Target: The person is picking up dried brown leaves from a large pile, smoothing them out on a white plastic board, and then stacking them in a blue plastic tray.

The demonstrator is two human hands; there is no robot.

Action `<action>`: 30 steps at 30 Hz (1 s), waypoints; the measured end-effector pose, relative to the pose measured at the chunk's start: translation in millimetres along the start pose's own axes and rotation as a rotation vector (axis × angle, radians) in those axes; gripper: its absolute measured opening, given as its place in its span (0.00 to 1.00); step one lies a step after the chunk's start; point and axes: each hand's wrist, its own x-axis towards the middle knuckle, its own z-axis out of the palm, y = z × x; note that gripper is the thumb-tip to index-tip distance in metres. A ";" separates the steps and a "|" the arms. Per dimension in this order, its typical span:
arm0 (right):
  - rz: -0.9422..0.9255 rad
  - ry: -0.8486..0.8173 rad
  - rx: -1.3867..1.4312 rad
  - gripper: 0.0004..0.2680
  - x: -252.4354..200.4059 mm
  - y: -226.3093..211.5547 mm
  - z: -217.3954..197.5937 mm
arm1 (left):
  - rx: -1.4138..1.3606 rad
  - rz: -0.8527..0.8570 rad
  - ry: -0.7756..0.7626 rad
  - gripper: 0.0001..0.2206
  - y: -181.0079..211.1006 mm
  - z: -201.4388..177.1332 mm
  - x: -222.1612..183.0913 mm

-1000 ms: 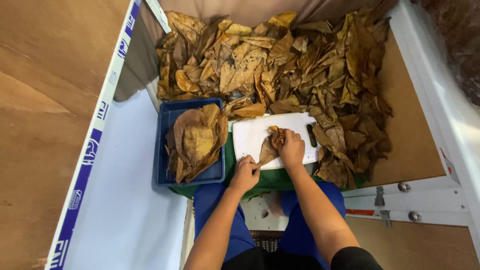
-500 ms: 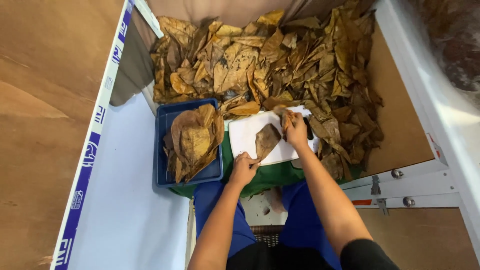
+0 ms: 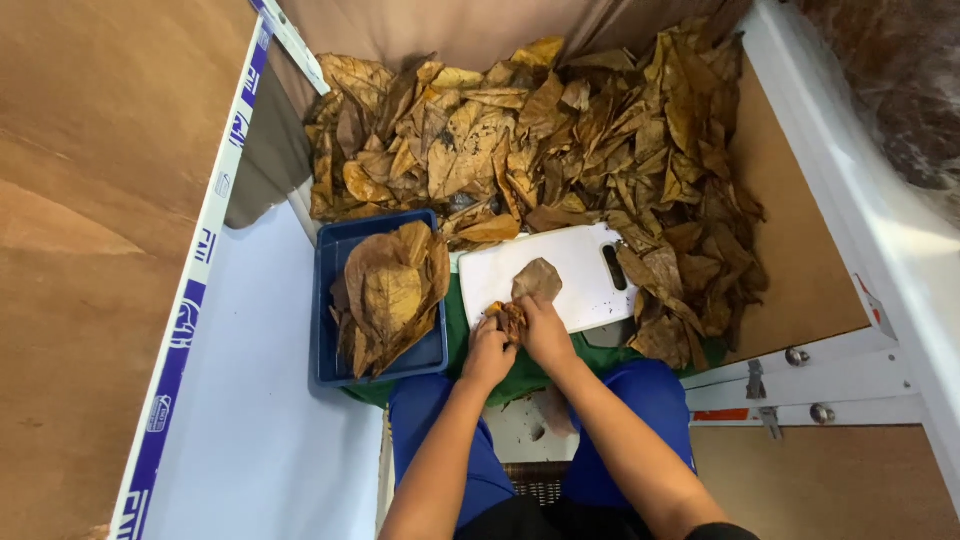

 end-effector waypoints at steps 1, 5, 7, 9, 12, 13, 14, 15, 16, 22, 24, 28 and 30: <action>-0.001 -0.008 -0.001 0.13 6.9 4.0 2.7 | -0.004 -0.007 -0.001 0.08 -1.7 2.4 1.9; -0.010 0.011 -0.057 0.13 22.0 16.2 10.8 | -0.008 -0.002 -0.022 0.08 8.2 -7.1 3.5; -0.011 0.012 -0.082 0.13 21.2 19.7 14.3 | -0.044 -0.017 -0.045 0.10 11.3 -9.4 0.6; -0.018 0.064 -0.075 0.11 24.5 23.0 17.0 | -0.038 0.000 -0.061 0.09 4.4 -3.3 4.5; -0.023 0.129 -0.090 0.11 34.1 15.1 10.7 | 0.020 -0.002 -0.080 0.09 -5.9 5.7 8.6; -0.019 0.126 -0.088 0.11 38.0 22.1 17.1 | 0.020 -0.004 -0.085 0.09 -7.6 8.8 7.7; -0.008 0.141 -0.095 0.11 44.8 28.9 23.0 | 0.029 -0.002 -0.087 0.08 -9.4 10.8 9.1; 0.002 0.155 -0.102 0.10 51.3 35.5 28.7 | 0.039 -0.001 -0.088 0.09 -11.0 12.7 10.2; -0.001 0.155 -0.099 0.10 58.4 34.0 24.7 | 0.041 -0.003 -0.086 0.09 -8.0 8.8 9.8; 0.027 0.181 -0.166 0.08 89.7 36.0 16.5 | -0.004 0.002 -0.113 0.09 2.5 -4.5 7.9; 0.069 0.191 -0.170 0.08 95.5 33.2 11.0 | 0.004 0.013 -0.114 0.08 5.4 -7.7 7.2; 0.126 0.250 -0.110 0.08 103.9 29.6 0.4 | -0.039 0.035 -0.136 0.10 7.9 -13.2 5.1; 0.312 0.189 0.208 0.09 110.0 31.9 -6.2 | -0.015 0.002 -0.163 0.10 8.1 -10.6 6.9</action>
